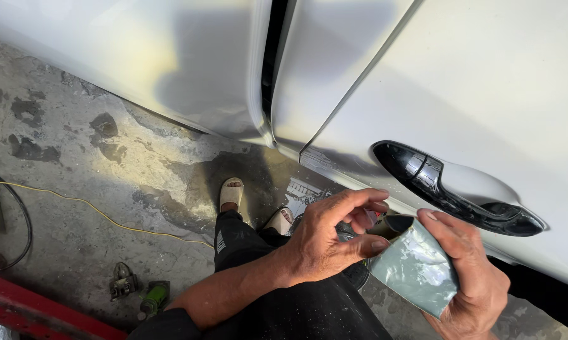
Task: The person wets a sanding block in a bucket and then sands the area around the door handle of a white car. They repeatedly rub the sanding block over the handle and adjacent panel, occasionally touching the surface with a finger.
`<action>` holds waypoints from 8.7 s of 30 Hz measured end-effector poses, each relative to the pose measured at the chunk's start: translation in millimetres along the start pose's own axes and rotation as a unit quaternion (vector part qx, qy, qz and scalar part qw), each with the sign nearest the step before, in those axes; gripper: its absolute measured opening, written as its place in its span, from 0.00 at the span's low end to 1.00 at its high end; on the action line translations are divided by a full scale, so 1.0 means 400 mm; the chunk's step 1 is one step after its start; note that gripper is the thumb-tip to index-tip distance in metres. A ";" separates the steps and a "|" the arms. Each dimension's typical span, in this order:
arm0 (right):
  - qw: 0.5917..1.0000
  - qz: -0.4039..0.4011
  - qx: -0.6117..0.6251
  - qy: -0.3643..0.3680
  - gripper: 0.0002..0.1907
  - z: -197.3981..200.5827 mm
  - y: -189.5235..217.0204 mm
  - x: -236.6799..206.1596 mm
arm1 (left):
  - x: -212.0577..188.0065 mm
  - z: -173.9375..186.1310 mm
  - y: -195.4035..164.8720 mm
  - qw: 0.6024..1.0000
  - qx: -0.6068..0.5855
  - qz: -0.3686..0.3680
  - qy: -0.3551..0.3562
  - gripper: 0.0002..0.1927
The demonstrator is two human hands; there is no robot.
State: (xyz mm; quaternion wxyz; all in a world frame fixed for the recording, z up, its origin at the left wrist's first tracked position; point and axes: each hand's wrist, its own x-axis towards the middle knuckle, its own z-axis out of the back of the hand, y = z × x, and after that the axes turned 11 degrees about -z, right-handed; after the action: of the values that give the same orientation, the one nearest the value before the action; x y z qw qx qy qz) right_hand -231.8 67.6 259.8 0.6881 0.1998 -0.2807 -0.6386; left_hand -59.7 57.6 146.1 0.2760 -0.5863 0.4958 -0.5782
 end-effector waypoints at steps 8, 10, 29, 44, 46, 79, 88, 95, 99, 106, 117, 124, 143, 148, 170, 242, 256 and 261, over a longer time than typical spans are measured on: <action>0.993 -0.016 0.107 0.038 0.28 -0.041 -0.119 -0.048 | 0.028 -0.017 -0.010 0.999 0.006 0.038 -0.016 0.11; 0.994 -0.005 0.109 0.019 0.27 -0.042 -0.117 -0.058 | 0.023 -0.019 0.000 0.997 0.066 0.047 -0.019 0.11; 0.975 0.033 0.216 0.036 0.16 -0.100 -0.132 -0.101 | -0.060 -0.039 -0.001 0.933 -0.299 0.192 -0.064 0.18; 0.978 -0.059 0.191 0.065 0.21 -0.003 -0.173 -0.091 | 0.037 -0.041 -0.067 0.999 -0.027 -0.005 0.043 0.14; 0.987 -0.053 0.150 0.026 0.20 0.017 -0.167 -0.078 | 0.063 -0.043 -0.058 0.997 -0.034 -0.052 0.041 0.22; 0.872 0.253 -0.412 -0.073 0.25 -0.001 -0.057 0.099 | -0.094 0.090 0.102 0.936 0.341 -0.033 0.080 0.25; 0.900 0.234 -0.365 -0.034 0.27 0.018 -0.069 0.122 | -0.112 0.067 0.119 0.948 0.304 -0.014 0.089 0.22; 0.901 0.245 -0.357 -0.021 0.29 0.011 -0.053 0.144 | -0.115 0.065 0.123 0.955 0.281 0.005 0.089 0.21; 0.894 0.265 -0.361 -0.007 0.28 0.010 -0.050 0.144 | -0.113 0.064 0.123 0.954 0.280 0.008 0.102 0.21; 0.887 0.277 -0.370 -0.022 0.28 0.005 -0.068 0.142 | -0.116 0.074 0.116 0.957 0.280 0.016 0.079 0.20; 0.891 0.267 -0.368 0.021 0.27 0.012 -0.022 0.154 | -0.118 0.086 0.126 0.960 0.267 0.032 0.076 0.19; 0.876 0.289 -0.385 0.043 0.27 0.008 -0.036 0.155 | -0.103 0.070 0.128 0.962 0.254 0.031 0.090 0.19; 0.862 0.312 -0.398 0.042 0.25 -0.002 -0.039 0.162 | -0.108 0.069 0.143 0.961 0.255 0.041 0.100 0.20; 0.850 0.316 -0.420 0.042 0.27 0.002 -0.049 0.161 | -0.111 0.073 0.151 0.964 0.252 0.033 0.078 0.18; 0.873 0.303 -0.380 0.043 0.31 0.009 -0.043 0.171 | -0.104 0.071 0.150 0.968 0.234 0.028 0.083 0.17; 0.868 0.306 -0.389 0.032 0.26 -0.009 0.004 0.182 | -0.075 0.056 0.126 0.989 0.122 0.059 0.055 0.15; 0.917 0.213 -0.338 0.000 0.29 0.056 -0.136 0.126 | -0.097 0.094 0.115 0.986 0.132 0.092 0.034 0.15; 0.930 0.215 -0.298 0.011 0.28 0.048 -0.106 0.143 | -0.094 0.084 0.117 0.988 0.132 0.072 0.037 0.16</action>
State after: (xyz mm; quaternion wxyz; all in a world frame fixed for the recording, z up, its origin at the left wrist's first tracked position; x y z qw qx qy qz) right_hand -275.2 8.2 255.1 0.8398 -0.0721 -0.1058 -0.5276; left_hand -34.1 66.3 82.9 0.3736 -0.4855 0.4659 -0.6385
